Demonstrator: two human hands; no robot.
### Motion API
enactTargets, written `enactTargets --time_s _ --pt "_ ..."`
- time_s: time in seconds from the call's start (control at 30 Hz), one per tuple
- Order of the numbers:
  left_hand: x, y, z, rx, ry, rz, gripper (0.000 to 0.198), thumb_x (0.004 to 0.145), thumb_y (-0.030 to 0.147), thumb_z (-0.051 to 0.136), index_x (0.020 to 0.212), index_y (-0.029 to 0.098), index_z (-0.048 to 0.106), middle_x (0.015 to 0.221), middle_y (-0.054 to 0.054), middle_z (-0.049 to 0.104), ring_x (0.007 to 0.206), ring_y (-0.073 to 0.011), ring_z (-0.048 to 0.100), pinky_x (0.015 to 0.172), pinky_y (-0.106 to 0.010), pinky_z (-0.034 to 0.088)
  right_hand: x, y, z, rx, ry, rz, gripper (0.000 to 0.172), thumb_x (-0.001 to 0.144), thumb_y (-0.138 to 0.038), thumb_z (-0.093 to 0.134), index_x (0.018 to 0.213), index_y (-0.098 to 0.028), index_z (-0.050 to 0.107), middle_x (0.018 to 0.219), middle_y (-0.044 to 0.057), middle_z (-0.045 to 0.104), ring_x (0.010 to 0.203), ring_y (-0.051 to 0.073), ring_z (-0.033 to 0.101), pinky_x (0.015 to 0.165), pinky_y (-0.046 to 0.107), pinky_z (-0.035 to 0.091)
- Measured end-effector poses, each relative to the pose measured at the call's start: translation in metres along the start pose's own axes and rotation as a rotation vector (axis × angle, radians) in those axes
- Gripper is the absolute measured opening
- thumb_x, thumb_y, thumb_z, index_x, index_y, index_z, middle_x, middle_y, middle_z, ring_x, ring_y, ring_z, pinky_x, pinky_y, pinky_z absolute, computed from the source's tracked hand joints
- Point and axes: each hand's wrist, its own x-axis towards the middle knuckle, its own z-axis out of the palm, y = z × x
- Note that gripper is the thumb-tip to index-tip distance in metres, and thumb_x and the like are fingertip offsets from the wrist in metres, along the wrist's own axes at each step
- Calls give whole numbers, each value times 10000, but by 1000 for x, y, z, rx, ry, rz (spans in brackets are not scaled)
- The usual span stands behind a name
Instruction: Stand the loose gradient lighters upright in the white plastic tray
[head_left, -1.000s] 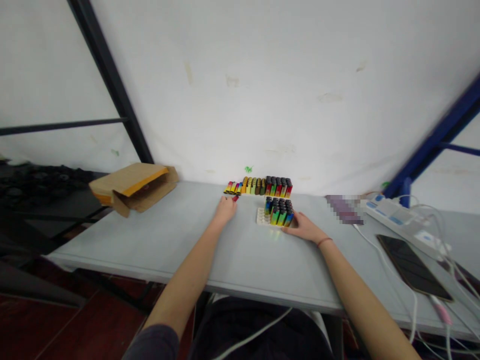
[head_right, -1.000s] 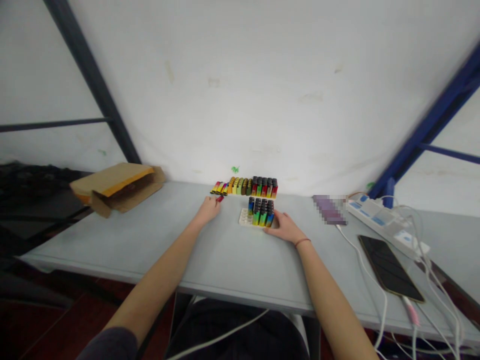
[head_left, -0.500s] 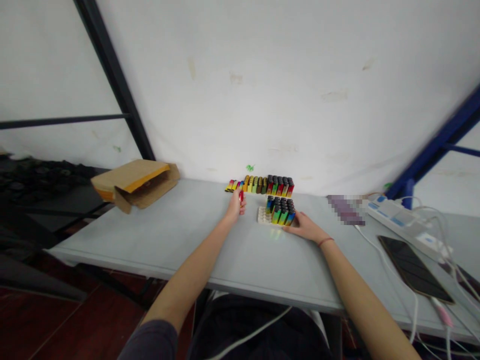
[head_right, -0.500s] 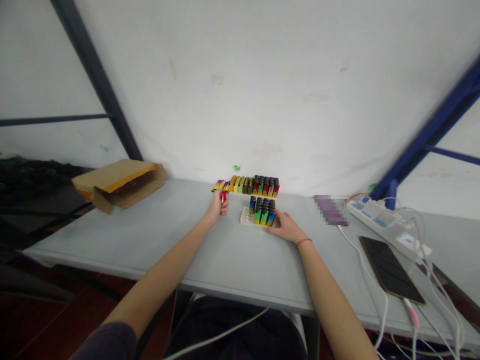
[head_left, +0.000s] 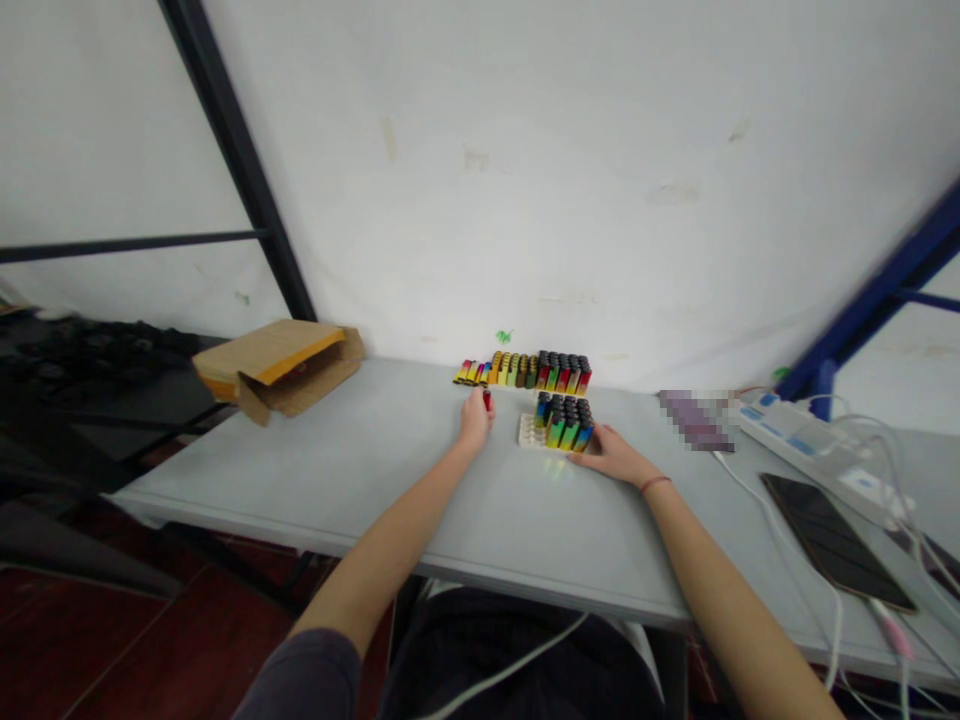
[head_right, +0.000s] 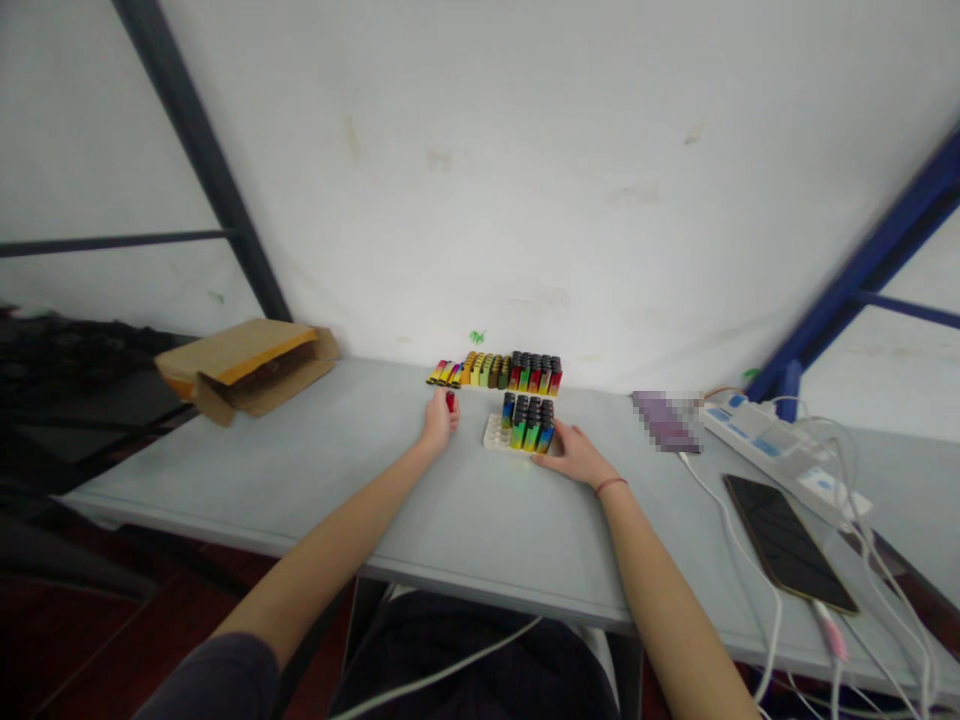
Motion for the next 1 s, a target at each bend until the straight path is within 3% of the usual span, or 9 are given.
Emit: enactTargets --time_s 0.1,0.33,0.63,0.77,0.9,1.0 --pt "-3 1 1 -17 104 16 474 968 496 358 576 228 359 420 63 301 350 -76 241 384 -201 200 0 1 1 13 15 -16 483 784 -480 745 1154 -183 657 1034 94 752 948 288 655 892 410 529" --pt "-7 7 2 -79 87 -45 546 998 581 316 585 228 355 411 66 262 336 -67 213 371 -196 182 0 2 1 8 2 -1 508 781 -492 747 1159 -164 655 1058 111 749 952 291 655 896 418 529" --pt "-8 11 1 -38 75 -64 415 985 343 283 593 228 354 408 65 281 339 -81 218 365 -197 175 1 2 1 0 -16 -5 536 800 -477 736 1210 -146 639 1116 134 742 978 296 654 932 425 513" --pt "-9 12 2 -52 106 -48 408 997 386 256 636 233 367 421 75 273 347 -85 247 372 -200 184 1 3 2 3 -7 -15 542 802 -477 735 1222 -149 633 1115 128 741 987 298 656 930 420 512" --pt "-9 7 2 -8 -12 -17 436 1002 523 253 712 235 405 439 90 291 351 -89 252 382 -211 192 2 5 3 1 3 -21 526 797 -495 738 1187 -153 646 1098 129 739 984 303 660 912 413 516" --pt "-9 -1 3 125 -147 216 293 978 480 413 857 222 484 529 80 447 422 -93 402 449 -201 326 2 5 3 0 7 -24 521 793 -492 746 1178 -153 651 1082 128 742 978 306 661 900 414 519"
